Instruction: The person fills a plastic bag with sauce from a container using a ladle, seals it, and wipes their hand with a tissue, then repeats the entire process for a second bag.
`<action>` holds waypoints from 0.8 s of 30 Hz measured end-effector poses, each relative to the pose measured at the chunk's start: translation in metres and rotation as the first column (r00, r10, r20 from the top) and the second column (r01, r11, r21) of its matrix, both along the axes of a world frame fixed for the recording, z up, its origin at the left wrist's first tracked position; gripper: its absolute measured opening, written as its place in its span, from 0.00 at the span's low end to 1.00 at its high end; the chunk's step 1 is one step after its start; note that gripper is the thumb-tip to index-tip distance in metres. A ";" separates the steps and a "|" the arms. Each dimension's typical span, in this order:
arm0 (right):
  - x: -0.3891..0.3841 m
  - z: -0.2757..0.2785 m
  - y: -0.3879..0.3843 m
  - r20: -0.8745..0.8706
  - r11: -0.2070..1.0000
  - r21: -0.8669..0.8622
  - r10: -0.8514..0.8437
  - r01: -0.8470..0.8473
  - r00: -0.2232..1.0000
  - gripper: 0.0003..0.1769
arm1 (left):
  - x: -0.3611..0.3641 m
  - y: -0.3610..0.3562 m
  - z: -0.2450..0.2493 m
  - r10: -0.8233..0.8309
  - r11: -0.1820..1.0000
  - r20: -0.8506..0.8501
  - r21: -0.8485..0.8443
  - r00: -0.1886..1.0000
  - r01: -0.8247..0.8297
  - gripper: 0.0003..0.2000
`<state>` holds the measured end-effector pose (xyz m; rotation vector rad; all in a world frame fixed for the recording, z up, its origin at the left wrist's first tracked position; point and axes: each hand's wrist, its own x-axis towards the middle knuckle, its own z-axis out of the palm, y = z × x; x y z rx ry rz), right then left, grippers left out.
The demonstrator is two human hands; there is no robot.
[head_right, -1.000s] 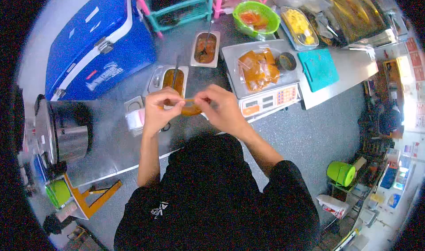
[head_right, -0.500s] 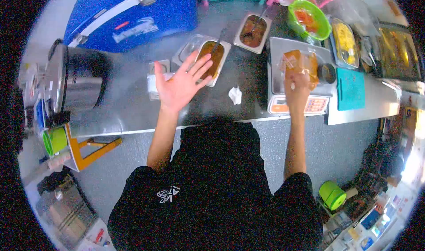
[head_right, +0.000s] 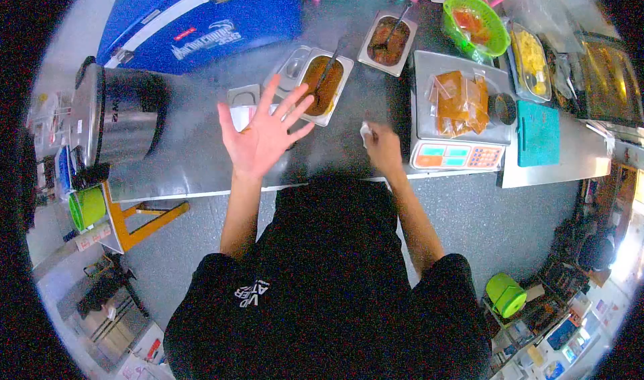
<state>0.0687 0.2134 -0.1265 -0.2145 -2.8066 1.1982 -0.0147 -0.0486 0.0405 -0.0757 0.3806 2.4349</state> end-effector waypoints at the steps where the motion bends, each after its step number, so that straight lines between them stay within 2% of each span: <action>1: -0.004 0.036 -0.003 0.057 0.984 -0.157 -0.078 0.087 0.995 0.18 | 0.002 0.001 0.001 -0.007 1.000 -0.006 0.006 1.000 0.007 0.52; 2: -0.006 0.071 -0.007 0.127 0.935 -0.305 -0.147 0.180 0.981 0.19 | 0.004 0.002 0.001 -0.004 1.000 -0.020 -0.016 1.000 0.004 0.52; 5: -0.009 0.151 -0.024 -0.017 0.927 -0.358 -0.128 0.113 0.992 0.19 | 0.008 0.014 0.000 0.005 0.998 -0.031 -0.060 1.000 -0.007 0.53; 6: -0.007 0.155 -0.030 -0.192 0.974 -0.227 -0.052 0.007 0.980 0.19 | 0.010 0.019 -0.001 0.018 0.998 -0.015 -0.062 1.000 -0.019 0.53; 8: -0.006 0.160 -0.044 -0.479 0.986 0.094 0.169 -0.141 0.862 0.20 | 0.011 0.031 -0.002 0.045 0.997 -0.001 -0.057 0.999 -0.045 0.54; 9: -0.003 0.159 -0.054 -0.444 0.959 0.204 0.268 -0.195 0.855 0.21 | 0.011 0.037 -0.002 0.062 0.997 -0.003 -0.051 0.998 -0.062 0.54; 11: 0.002 0.145 -0.073 -0.494 0.948 0.153 0.319 -0.280 0.809 0.22 | 0.012 0.044 -0.001 0.100 0.993 0.004 -0.058 0.995 -0.100 0.55; 13: 0.002 0.128 -0.064 -0.492 0.951 0.200 0.305 -0.235 0.816 0.22 | 0.015 0.044 0.000 0.148 0.986 0.021 -0.084 0.989 -0.146 0.56; 15: -0.003 0.125 -0.047 -0.469 0.950 0.259 0.281 -0.174 0.838 0.22 | 0.015 0.035 0.010 0.117 0.993 0.100 -0.027 0.988 -0.115 0.56; 17: -0.009 0.127 -0.025 -0.463 0.981 0.164 0.168 -0.102 0.870 0.20 | 0.016 0.029 0.014 0.090 0.996 0.124 -0.006 0.988 -0.090 0.56; 20: -0.013 0.160 -0.034 -0.381 0.993 -0.102 -0.088 0.053 0.920 0.17 | 0.017 0.032 0.012 0.056 0.998 0.071 -0.021 0.996 -0.055 0.56; 23: -0.016 0.188 -0.055 -0.331 0.969 -0.244 -0.056 -0.028 0.942 0.15 | 0.020 0.045 0.007 0.032 0.999 -0.003 -0.037 0.999 -0.032 0.56; 24: -0.015 0.182 -0.062 -0.438 0.972 -0.221 -0.025 -0.080 0.898 0.15 | 0.021 0.051 0.007 0.044 0.998 -0.032 -0.040 0.999 -0.045 0.55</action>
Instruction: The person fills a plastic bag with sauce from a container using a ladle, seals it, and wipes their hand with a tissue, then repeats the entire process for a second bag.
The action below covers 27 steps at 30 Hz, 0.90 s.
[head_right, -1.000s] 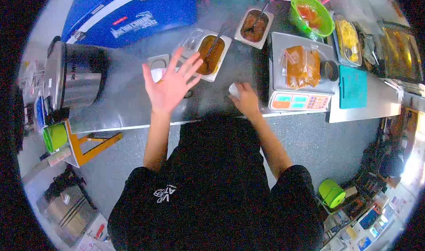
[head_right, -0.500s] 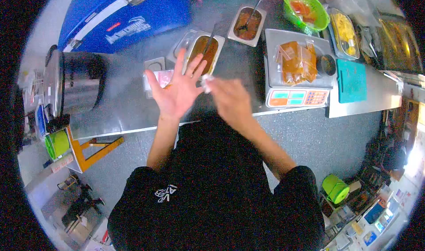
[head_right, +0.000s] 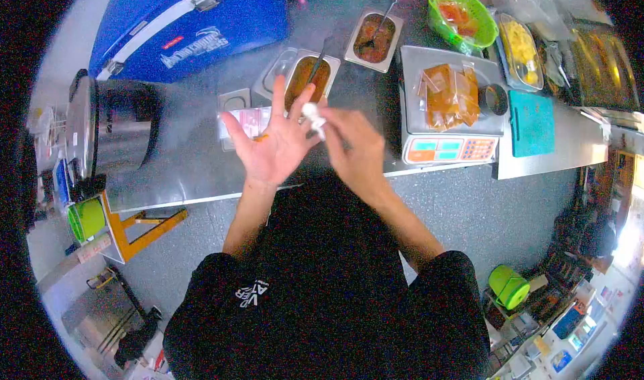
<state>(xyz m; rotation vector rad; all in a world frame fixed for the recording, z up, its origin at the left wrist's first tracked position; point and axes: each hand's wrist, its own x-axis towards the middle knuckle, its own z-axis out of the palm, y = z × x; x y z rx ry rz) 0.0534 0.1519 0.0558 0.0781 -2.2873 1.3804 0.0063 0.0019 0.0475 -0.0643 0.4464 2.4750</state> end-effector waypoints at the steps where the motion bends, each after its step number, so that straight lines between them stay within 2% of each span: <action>1: 0.001 -0.001 -0.007 -0.027 0.999 0.017 0.049 -0.048 0.998 0.15 | 0.001 0.004 0.002 0.016 1.000 -0.029 -0.004 0.999 -0.016 0.55; 2: 0.002 -0.003 -0.014 0.014 0.997 0.052 0.060 -0.061 0.998 0.16 | 0.003 0.006 0.006 0.057 0.998 0.052 0.011 0.997 -0.058 0.55; 3: 0.004 -0.005 -0.019 0.055 0.993 0.087 0.070 -0.075 0.996 0.16 | 0.004 0.008 0.005 0.080 0.997 0.021 -0.021 0.997 -0.080 0.55; 6: 0.008 -0.007 -0.021 0.197 0.999 0.005 0.037 -0.039 0.980 0.13 | 0.006 0.010 -0.003 0.105 0.990 -0.091 -0.081 0.990 -0.112 0.54; 7: 0.010 -0.008 -0.021 0.238 0.982 -0.176 0.110 -0.069 0.965 0.13 | 0.006 0.009 -0.005 0.084 0.992 -0.140 -0.084 0.987 -0.096 0.54; 9: 0.012 -0.011 -0.014 0.274 0.854 -0.512 0.263 -0.091 0.925 0.12 | 0.003 0.009 -0.007 0.041 0.995 -0.218 -0.075 0.975 -0.059 0.55; 10: 0.010 -0.010 -0.009 0.221 0.851 -0.517 0.238 -0.093 0.946 0.13 | 0.000 0.009 -0.007 0.024 0.997 -0.246 -0.060 0.969 -0.040 0.55; 11: 0.011 -0.003 0.002 0.372 0.860 -0.510 0.195 0.025 0.908 0.13 | -0.003 0.009 -0.006 0.010 0.999 -0.275 -0.044 0.961 -0.023 0.55; 12: 0.007 -0.005 0.011 0.337 0.852 -0.518 0.122 0.076 0.934 0.12 | -0.001 0.007 0.007 -0.037 0.990 -0.237 -0.140 0.971 0.003 0.55; 15: -0.015 -0.003 0.030 0.206 0.821 -0.543 -0.076 0.178 0.976 0.10 | 0.002 0.008 0.005 -0.073 0.994 -0.258 -0.103 0.963 0.047 0.57; 16: -0.019 -0.004 0.034 0.155 0.843 -0.506 -0.122 0.185 0.980 0.12 | 0.002 0.009 0.003 -0.087 0.994 -0.338 -0.087 0.937 0.061 0.57; 19: -0.026 0.002 0.043 0.076 0.974 -0.126 -0.178 0.186 0.981 0.13 | 0.003 0.011 0.003 -0.119 0.988 -0.408 -0.138 0.905 0.067 0.57; 23: -0.028 0.004 0.039 0.002 0.976 0.157 -0.155 0.153 0.988 0.13 | 0.004 0.013 0.004 -0.197 0.965 -0.496 -0.251 0.846 0.077 0.59; 24: -0.027 0.000 0.035 0.048 0.989 0.074 -0.129 0.125 0.990 0.14 | 0.005 0.013 0.005 -0.213 0.949 -0.506 -0.312 0.836 0.053 0.61; 25: -0.026 -0.001 0.032 0.063 0.990 0.061 -0.130 0.127 0.989 0.14 | 0.005 0.014 0.006 -0.229 0.929 -0.517 -0.370 0.825 0.026 0.62; 27: -0.021 -0.004 0.027 0.093 0.991 0.038 -0.134 0.131 0.987 0.14 | 0.006 0.014 0.008 -0.211 0.928 -0.532 -0.372 0.820 -0.002 0.62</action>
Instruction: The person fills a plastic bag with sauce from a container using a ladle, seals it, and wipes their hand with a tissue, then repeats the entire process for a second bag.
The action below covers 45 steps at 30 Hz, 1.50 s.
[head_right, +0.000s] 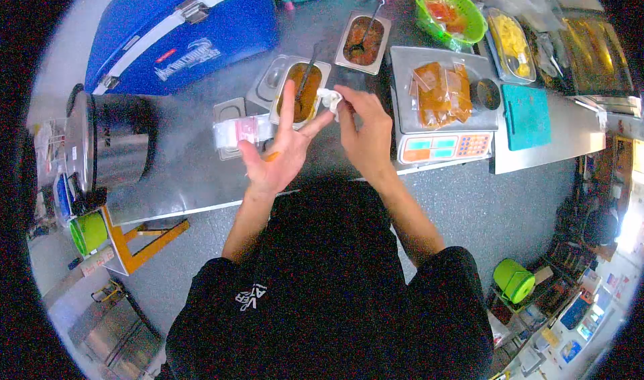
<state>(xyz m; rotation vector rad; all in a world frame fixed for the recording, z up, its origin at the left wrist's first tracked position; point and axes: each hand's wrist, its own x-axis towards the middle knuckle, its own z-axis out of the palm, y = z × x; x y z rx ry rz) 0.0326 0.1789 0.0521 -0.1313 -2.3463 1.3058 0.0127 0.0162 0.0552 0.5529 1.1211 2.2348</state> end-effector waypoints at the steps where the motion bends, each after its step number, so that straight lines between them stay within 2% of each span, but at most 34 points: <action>1: 0.001 -0.006 -0.002 0.054 0.987 -0.161 -0.018 0.026 0.998 0.14 | 0.000 0.001 0.000 0.011 1.000 -0.011 0.001 1.000 -0.011 0.62; 4: 0.006 -0.017 -0.004 0.099 0.957 -0.281 -0.043 0.070 0.994 0.14 | 0.008 0.007 -0.002 0.012 0.998 0.055 0.063 0.998 -0.015 0.61; 7: 0.009 -0.021 -0.006 0.095 0.935 -0.342 -0.064 0.093 0.993 0.13 | 0.014 0.012 -0.009 -0.011 0.999 0.094 0.053 0.995 0.006 0.61; 10: 0.013 -0.022 -0.009 0.173 0.824 -0.561 0.026 0.077 0.985 0.14 | 0.009 0.018 -0.018 0.017 0.999 0.051 0.047 0.999 -0.019 0.61; 11: 0.011 -0.022 -0.007 0.155 0.675 -0.734 0.064 0.072 0.986 0.14 | 0.008 0.017 -0.018 0.017 0.998 0.077 0.064 0.997 -0.022 0.61; 13: 0.006 -0.023 0.002 0.095 0.280 -0.958 0.121 0.058 0.988 0.14 | 0.004 0.011 -0.017 0.014 0.995 0.129 0.098 0.992 -0.027 0.61; 16: 0.004 -0.020 0.023 0.138 0.173 -0.979 0.169 0.108 0.976 0.13 | 0.000 0.003 -0.017 -0.032 0.984 0.124 0.176 0.992 0.010 0.59; 17: 0.006 -0.017 0.026 0.148 0.211 -0.971 0.183 0.108 0.972 0.11 | 0.000 0.001 -0.015 -0.045 0.980 0.150 0.200 0.988 0.014 0.58; 20: 0.014 -0.026 0.045 0.033 0.175 -0.984 0.343 -0.030 0.939 0.16 | 0.000 -0.001 -0.012 -0.082 0.960 0.234 0.278 0.969 0.014 0.58; 23: 0.015 -0.009 0.035 0.172 0.565 -0.825 0.269 -0.010 0.948 0.14 | 0.000 -0.003 -0.011 -0.109 0.943 0.293 0.333 0.950 0.005 0.58; 26: 0.016 -0.010 0.037 0.191 0.677 -0.733 0.297 -0.065 0.936 0.13 | -0.001 -0.003 -0.013 -0.107 0.954 0.270 0.299 0.957 0.023 0.57; 29: 0.011 0.002 0.038 0.165 0.482 -0.875 0.381 -0.043 0.910 0.12 | 0.000 -0.002 -0.012 -0.066 0.976 0.224 0.216 0.972 0.017 0.58; 32: 0.014 0.013 0.034 0.181 0.819 -0.547 0.318 -0.174 0.931 0.14 | 0.002 -0.001 -0.010 -0.048 0.988 0.194 0.153 0.980 0.018 0.61; 35: 0.019 0.020 0.014 0.105 0.921 -0.360 0.196 -0.147 0.975 0.14 | 0.004 0.000 -0.010 -0.042 0.990 0.195 0.138 0.980 0.015 0.61; 37: 0.022 0.019 0.005 -0.023 0.968 -0.008 0.251 -0.252 0.968 0.14 | 0.006 0.004 -0.010 -0.045 0.986 0.213 0.167 0.976 0.009 0.61; 38: 0.022 0.017 0.000 -0.077 0.945 0.177 0.292 -0.275 0.953 0.15 | 0.006 0.005 -0.011 -0.041 0.988 0.200 0.154 0.979 0.011 0.61; 39: 0.021 0.000 -0.005 -0.151 0.941 0.236 0.284 -0.244 0.947 0.13 | 0.006 0.006 -0.013 -0.037 0.990 0.184 0.141 0.982 0.010 0.60; 42: 0.011 -0.016 0.007 -0.154 0.934 0.325 0.209 -0.150 0.966 0.13 | 0.007 0.001 -0.021 -0.031 0.998 0.099 0.057 0.995 0.026 0.60; 43: 0.005 -0.017 0.013 -0.141 0.939 0.336 0.128 -0.074 0.982 0.12 | 0.006 -0.002 -0.022 -0.028 0.999 0.062 0.018 0.998 0.027 0.60; 45: 0.002 -0.008 0.021 -0.128 0.974 0.224 0.043 -0.014 0.991 0.12 | 0.003 -0.010 -0.021 -0.086 0.996 0.033 0.040 0.996 0.085 0.59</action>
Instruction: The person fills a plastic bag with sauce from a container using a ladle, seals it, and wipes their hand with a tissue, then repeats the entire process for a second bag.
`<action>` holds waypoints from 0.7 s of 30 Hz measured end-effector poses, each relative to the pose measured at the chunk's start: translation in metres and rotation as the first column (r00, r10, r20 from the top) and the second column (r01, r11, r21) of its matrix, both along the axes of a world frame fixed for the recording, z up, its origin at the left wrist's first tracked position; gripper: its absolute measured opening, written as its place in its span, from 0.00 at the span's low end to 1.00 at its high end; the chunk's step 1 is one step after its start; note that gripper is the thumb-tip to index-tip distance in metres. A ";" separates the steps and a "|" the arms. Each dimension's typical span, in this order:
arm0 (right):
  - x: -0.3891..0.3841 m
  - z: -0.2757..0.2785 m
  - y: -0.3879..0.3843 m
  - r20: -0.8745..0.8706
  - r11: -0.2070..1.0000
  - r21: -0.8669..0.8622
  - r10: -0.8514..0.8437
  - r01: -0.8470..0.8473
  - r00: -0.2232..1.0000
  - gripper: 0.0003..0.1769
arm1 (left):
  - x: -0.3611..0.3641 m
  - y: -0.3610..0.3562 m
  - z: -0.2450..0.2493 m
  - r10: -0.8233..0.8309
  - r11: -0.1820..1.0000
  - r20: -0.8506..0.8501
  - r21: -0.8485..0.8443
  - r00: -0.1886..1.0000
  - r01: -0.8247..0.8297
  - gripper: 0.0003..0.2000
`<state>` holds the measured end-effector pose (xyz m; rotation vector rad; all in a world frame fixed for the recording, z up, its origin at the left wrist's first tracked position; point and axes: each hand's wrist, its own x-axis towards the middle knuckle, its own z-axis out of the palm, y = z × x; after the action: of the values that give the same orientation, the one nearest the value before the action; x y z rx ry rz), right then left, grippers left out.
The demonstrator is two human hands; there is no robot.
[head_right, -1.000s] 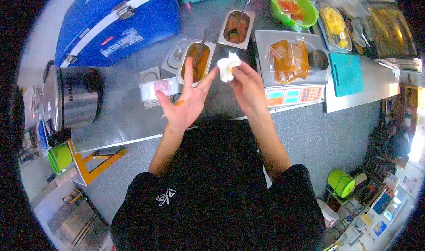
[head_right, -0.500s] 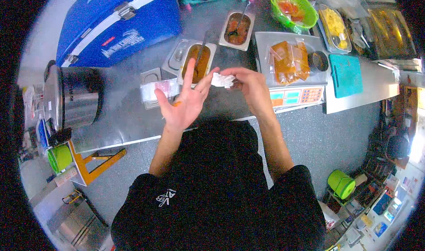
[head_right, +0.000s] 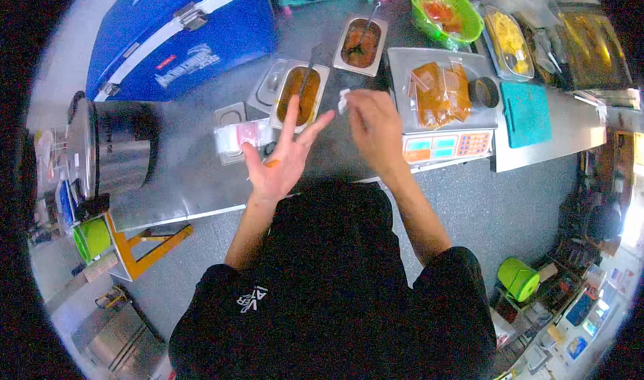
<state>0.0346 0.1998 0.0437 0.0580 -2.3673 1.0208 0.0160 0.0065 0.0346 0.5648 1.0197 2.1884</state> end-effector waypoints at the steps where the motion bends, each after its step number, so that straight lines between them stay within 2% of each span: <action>1: -0.003 0.008 0.001 0.012 0.998 -0.055 -0.034 0.035 0.999 0.12 | -0.001 -0.002 0.001 -0.028 1.000 -0.015 0.014 0.999 0.028 0.58; 2: -0.003 0.014 -0.002 -0.023 0.997 -0.064 -0.037 0.036 0.999 0.11 | 0.000 -0.002 0.000 -0.024 0.999 0.030 0.034 0.999 0.023 0.59; 6: 0.001 0.018 -0.023 -0.236 0.960 0.087 0.281 -0.268 0.930 0.11 | 0.004 0.003 -0.001 -0.066 0.984 0.228 0.176 0.971 0.025 0.62; 9: -0.008 0.000 -0.027 -0.253 0.969 0.125 0.240 -0.214 0.937 0.10 | 0.005 0.001 -0.004 -0.160 0.952 0.413 0.306 0.897 0.029 0.64; 10: -0.014 -0.004 -0.019 -0.259 0.975 0.130 0.208 -0.179 0.943 0.07 | 0.006 -0.001 -0.003 -0.193 0.939 0.475 0.344 0.858 0.020 0.65; 11: -0.015 -0.006 -0.016 -0.156 0.991 -0.038 0.124 -0.131 0.980 0.06 | 0.007 -0.003 -0.001 -0.178 0.948 0.460 0.318 0.870 0.026 0.65; 13: -0.016 -0.008 -0.014 0.097 0.938 -0.345 0.005 0.029 0.995 0.05 | 0.009 -0.004 0.020 -0.151 0.964 0.433 0.263 0.889 0.036 0.66; 14: -0.015 -0.007 -0.014 0.162 0.803 -0.595 0.091 0.024 0.983 0.06 | 0.010 -0.005 0.021 -0.123 0.975 0.425 0.219 0.897 0.030 0.67; 16: -0.014 0.000 -0.014 0.201 0.360 -0.929 0.294 0.087 0.934 0.08 | 0.005 -0.003 0.022 -0.072 0.991 0.398 0.131 0.914 0.021 0.69; 17: -0.012 0.001 -0.013 0.179 0.091 -0.984 0.388 0.156 0.904 0.09 | 0.004 -0.003 0.019 -0.050 0.995 0.330 0.093 0.943 0.020 0.68; 19: -0.005 -0.010 -0.013 0.117 -0.129 -0.971 0.475 0.201 0.872 0.09 | 0.000 0.001 0.008 -0.024 1.000 0.185 0.021 0.982 0.021 0.66; 20: 0.001 -0.012 -0.012 0.070 -0.233 -0.948 0.508 0.215 0.859 0.09 | -0.003 0.000 0.002 0.019 0.992 -0.046 -0.128 0.999 -0.025 0.63; 21: 0.005 -0.013 -0.011 0.018 -0.333 -0.914 0.537 0.231 0.843 0.09 | -0.007 -0.002 -0.001 0.031 0.960 -0.280 -0.257 0.959 -0.106 0.61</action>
<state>0.0392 0.1884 0.0306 -0.5869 -0.7453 3.2105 0.0087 0.0041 0.0336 0.7260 1.4788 2.0178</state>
